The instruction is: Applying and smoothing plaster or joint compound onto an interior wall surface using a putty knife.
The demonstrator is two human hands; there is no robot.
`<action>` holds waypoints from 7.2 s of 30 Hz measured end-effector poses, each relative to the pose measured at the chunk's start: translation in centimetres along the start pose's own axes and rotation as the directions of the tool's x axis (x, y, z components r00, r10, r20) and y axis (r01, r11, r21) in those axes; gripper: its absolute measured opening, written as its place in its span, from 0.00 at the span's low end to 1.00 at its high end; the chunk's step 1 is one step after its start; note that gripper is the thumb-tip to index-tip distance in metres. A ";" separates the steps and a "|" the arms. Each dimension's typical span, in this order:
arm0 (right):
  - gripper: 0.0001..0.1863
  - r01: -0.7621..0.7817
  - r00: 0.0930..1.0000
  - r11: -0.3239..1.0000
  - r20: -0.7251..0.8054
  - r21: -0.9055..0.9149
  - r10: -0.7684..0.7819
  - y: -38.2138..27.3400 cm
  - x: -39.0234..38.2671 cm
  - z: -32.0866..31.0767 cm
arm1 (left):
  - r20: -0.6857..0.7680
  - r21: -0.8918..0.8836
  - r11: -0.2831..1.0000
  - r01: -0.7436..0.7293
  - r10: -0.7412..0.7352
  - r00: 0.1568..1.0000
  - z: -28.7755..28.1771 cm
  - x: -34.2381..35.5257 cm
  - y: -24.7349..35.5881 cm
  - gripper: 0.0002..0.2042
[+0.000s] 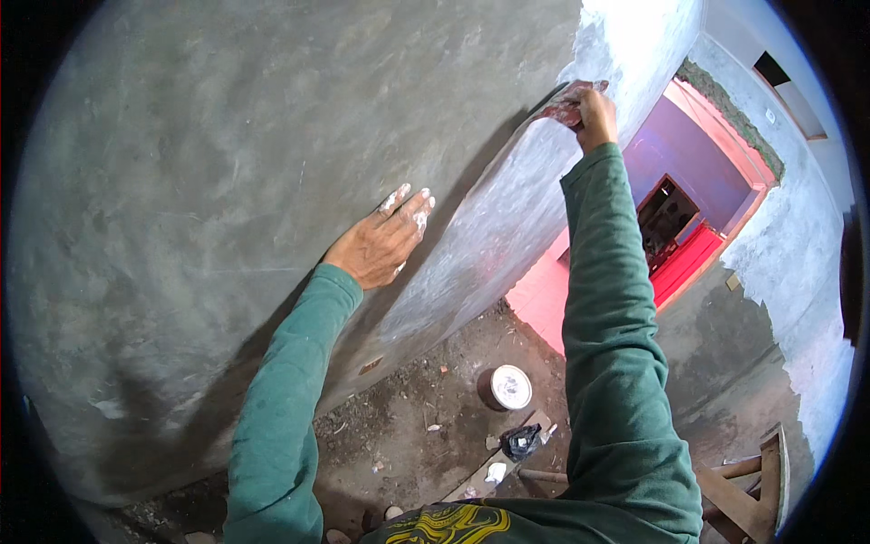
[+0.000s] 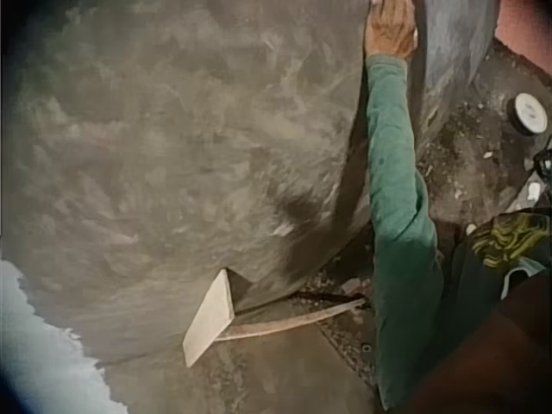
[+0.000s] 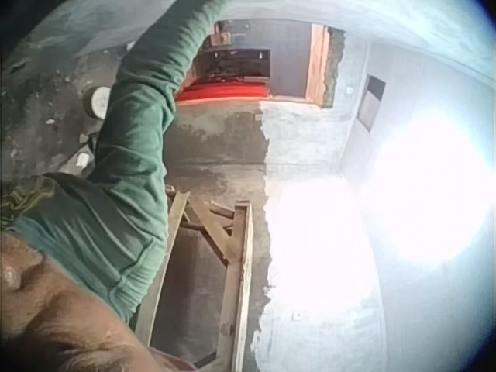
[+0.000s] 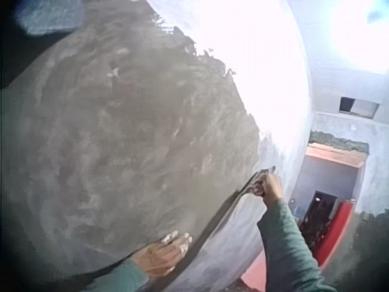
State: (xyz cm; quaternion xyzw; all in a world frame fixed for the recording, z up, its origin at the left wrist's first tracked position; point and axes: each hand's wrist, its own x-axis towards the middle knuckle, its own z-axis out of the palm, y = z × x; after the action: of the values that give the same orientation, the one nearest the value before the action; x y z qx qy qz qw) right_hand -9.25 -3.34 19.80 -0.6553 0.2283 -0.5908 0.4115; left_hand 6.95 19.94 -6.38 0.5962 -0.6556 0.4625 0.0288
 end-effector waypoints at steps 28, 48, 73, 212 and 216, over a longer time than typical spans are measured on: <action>0.21 0.706 0.682 0.500 0.292 -0.501 -0.670 -5.1 8.3 -5.8 | -0.139 0.080 0.912 0.401 -0.389 0.911 -8.6 0.4 -5.2 0.28; 0.23 0.680 0.718 0.583 0.565 -0.445 -0.407 17.3 -16.9 -6.7 | -0.103 0.352 0.850 0.392 -0.382 0.919 -7.5 0.9 -5.0 0.30; 0.20 0.756 0.648 0.555 0.277 -0.348 -0.709 0.6 4.1 -5.0 | -0.158 0.322 0.860 0.395 -0.362 0.919 -7.7 0.5 -5.2 0.31; 0.12 -0.812 0.490 0.481 -0.061 0.331 0.869 45.2 -47.1 -4.9 | -0.234 0.458 0.847 0.269 -0.177 0.956 -6.7 1.3 -5.3 0.27; 0.13 -0.731 0.467 0.432 -0.074 0.528 0.881 52.2 -48.7 -4.6 | -0.229 0.438 0.857 0.270 -0.184 0.956 -5.4 1.1 -5.0 0.27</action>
State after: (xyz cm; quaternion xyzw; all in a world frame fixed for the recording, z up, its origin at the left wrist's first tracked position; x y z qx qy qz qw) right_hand -13.49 4.61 -51.21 -0.2404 0.4504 -0.4517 0.7316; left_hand 7.93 23.22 0.20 0.6152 -0.4452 0.6507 -0.0015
